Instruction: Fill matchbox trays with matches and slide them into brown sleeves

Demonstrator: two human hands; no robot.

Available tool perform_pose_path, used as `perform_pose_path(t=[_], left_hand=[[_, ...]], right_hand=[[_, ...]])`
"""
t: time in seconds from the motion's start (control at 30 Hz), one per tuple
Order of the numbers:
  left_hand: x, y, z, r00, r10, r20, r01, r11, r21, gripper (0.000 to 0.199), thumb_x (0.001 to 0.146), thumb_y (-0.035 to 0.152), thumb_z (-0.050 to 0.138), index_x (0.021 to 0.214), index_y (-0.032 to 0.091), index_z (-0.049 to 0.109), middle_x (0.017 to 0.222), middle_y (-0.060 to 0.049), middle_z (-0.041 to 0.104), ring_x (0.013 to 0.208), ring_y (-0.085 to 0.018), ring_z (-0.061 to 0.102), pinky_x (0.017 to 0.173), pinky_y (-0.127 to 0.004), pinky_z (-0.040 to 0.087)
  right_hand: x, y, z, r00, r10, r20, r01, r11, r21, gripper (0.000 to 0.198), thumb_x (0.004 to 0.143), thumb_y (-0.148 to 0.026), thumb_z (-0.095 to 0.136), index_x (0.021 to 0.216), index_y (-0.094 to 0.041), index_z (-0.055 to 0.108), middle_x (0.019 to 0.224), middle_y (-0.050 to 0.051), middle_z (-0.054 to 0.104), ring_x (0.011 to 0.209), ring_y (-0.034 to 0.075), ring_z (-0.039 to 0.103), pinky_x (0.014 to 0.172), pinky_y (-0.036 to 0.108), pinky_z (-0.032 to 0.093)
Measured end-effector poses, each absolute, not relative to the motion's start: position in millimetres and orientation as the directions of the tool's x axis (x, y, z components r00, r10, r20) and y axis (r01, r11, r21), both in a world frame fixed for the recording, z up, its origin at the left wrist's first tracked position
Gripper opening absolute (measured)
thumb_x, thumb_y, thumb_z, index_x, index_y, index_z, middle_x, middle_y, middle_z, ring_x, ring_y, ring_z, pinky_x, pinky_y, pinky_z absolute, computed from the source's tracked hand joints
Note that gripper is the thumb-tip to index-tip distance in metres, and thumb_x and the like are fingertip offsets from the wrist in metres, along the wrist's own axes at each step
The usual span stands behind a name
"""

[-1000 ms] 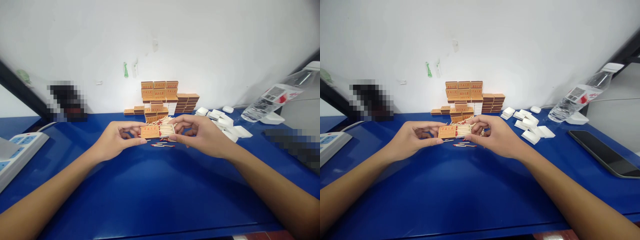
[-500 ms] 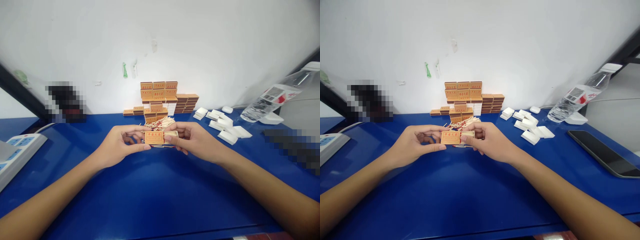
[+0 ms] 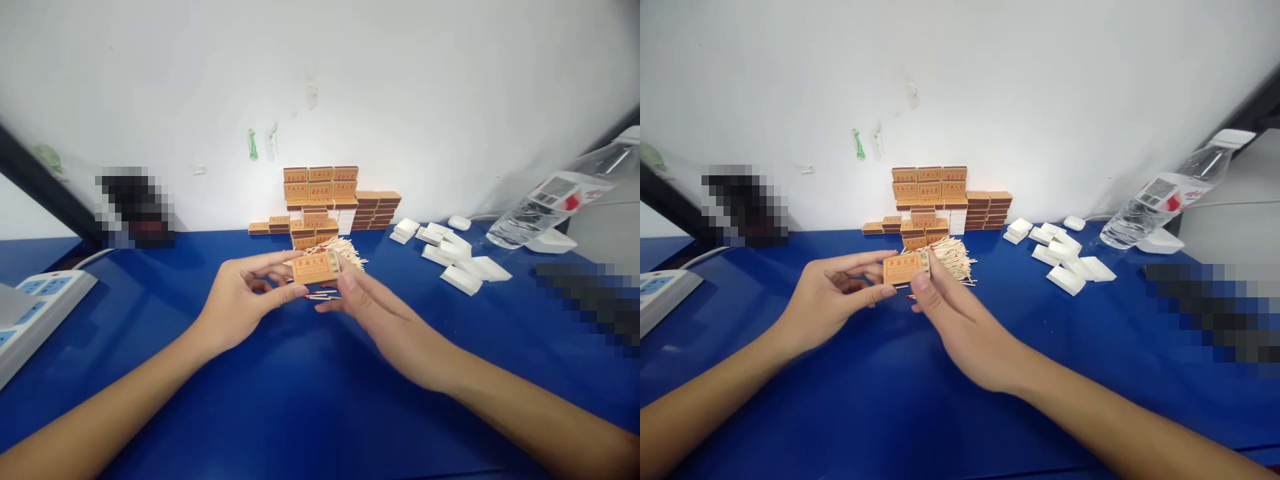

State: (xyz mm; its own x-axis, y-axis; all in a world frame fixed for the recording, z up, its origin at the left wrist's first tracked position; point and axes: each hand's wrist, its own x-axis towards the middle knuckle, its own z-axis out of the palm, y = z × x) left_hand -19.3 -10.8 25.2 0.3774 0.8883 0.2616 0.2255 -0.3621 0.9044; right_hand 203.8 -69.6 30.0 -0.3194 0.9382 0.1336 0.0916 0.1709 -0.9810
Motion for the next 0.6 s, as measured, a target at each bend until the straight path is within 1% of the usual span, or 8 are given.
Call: perform_pose_path(t=[0.07, 0.1, 0.17, 0.23, 0.33, 0.43, 0.5, 0.6], left_hand=[[-16, -16, 24, 0.384, 0.883, 0.271, 0.243, -0.379, 0.893, 0.057, 0.080, 0.043, 0.087, 0.132, 0.024, 0.074, 0.099, -0.006, 0.082, 0.079, -0.020, 0.073, 0.063, -0.029, 0.058], [-15, -17, 24, 0.382, 0.882, 0.274, 0.251, -0.385, 0.888, 0.056, 0.080, 0.043, 0.087, 0.132, 0.025, 0.074, 0.099, -0.006, 0.082, 0.081, -0.021, 0.073, 0.065, -0.030, 0.059], [-14, -18, 24, 0.374, 0.886, 0.274, 0.262, -0.384, 0.885, 0.056, 0.081, 0.043, 0.086, 0.132, 0.024, 0.074, 0.102, -0.007, 0.082, 0.087, -0.023, 0.075, 0.070, -0.031, 0.061], [-18, -13, 25, 0.367, 0.890, 0.269, 0.276, -0.380, 0.883, 0.057, 0.082, 0.044, 0.085, 0.133, 0.023, 0.073, 0.103, -0.008, 0.081, 0.091, -0.024, 0.075, 0.074, -0.032, 0.061], [-35, 10, 27, 0.335, 0.893, 0.299, 0.335, -0.410, 0.849, 0.060, 0.082, 0.048, 0.084, 0.135, 0.021, 0.072, 0.103, -0.008, 0.079, 0.091, -0.022, 0.073, 0.079, -0.033, 0.061], [-62, 47, 30, 0.169, 0.906, 0.389, 0.494, -0.419, 0.762, 0.064, 0.080, 0.055, 0.082, 0.133, 0.020, 0.073, 0.102, -0.007, 0.078, 0.093, -0.021, 0.070, 0.083, -0.032, 0.059], [-77, 74, 30, 0.071, 0.919, 0.388, 0.563, -0.358, 0.745, 0.068, 0.078, 0.057, 0.082, 0.132, 0.018, 0.073, 0.103, -0.007, 0.077, 0.093, -0.022, 0.071, 0.089, -0.033, 0.058], [-88, 106, 25, -0.002, 0.957, 0.291, 0.578, -0.236, 0.781, 0.067, 0.073, 0.055, 0.087, 0.129, 0.019, 0.075, 0.105, -0.007, 0.079, 0.099, -0.024, 0.072, 0.097, -0.034, 0.055]], right_hand=[[203, -75, 31, -0.365, 0.926, 0.095, 0.159, 0.162, -0.974, 0.059, 0.105, -0.062, 0.044, 0.160, -0.041, 0.041, 0.151, 0.005, 0.058, 0.131, 0.028, 0.058, 0.106, 0.048, 0.054], [203, -76, 31, -0.377, 0.924, 0.067, 0.186, 0.146, -0.972, 0.062, 0.104, -0.064, 0.044, 0.162, -0.042, 0.038, 0.152, 0.005, 0.058, 0.128, 0.028, 0.060, 0.106, 0.049, 0.054], [205, -75, 30, -0.367, 0.930, 0.008, 0.220, 0.095, -0.971, 0.066, 0.104, -0.067, 0.040, 0.164, -0.041, 0.033, 0.151, 0.007, 0.058, 0.116, 0.027, 0.067, 0.106, 0.052, 0.054], [208, -70, 27, -0.336, 0.941, -0.033, 0.249, 0.055, -0.967, 0.071, 0.103, -0.069, 0.038, 0.166, -0.037, 0.029, 0.154, 0.010, 0.056, 0.106, 0.025, 0.069, 0.103, 0.053, 0.055], [211, -63, 22, -0.312, 0.950, 0.031, 0.318, 0.135, -0.939, 0.074, 0.102, -0.067, 0.045, 0.165, -0.030, 0.032, 0.159, 0.014, 0.050, 0.112, 0.027, 0.067, 0.098, 0.050, 0.057], [215, -57, 20, -0.301, 0.945, 0.126, 0.418, 0.249, -0.874, 0.066, 0.103, -0.059, 0.050, 0.159, -0.025, 0.041, 0.154, 0.015, 0.054, 0.116, 0.027, 0.065, 0.094, 0.047, 0.058], [219, -54, 20, -0.274, 0.947, 0.168, 0.480, 0.286, -0.829, 0.062, 0.103, -0.054, 0.052, 0.155, -0.022, 0.044, 0.143, 0.015, 0.062, 0.109, 0.026, 0.067, 0.089, 0.046, 0.058], [224, -49, 23, -0.244, 0.940, 0.239, 0.541, 0.336, -0.771, 0.055, 0.103, -0.048, 0.055, 0.149, -0.018, 0.049, 0.119, 0.013, 0.072, 0.097, 0.025, 0.069, 0.083, 0.044, 0.057]])
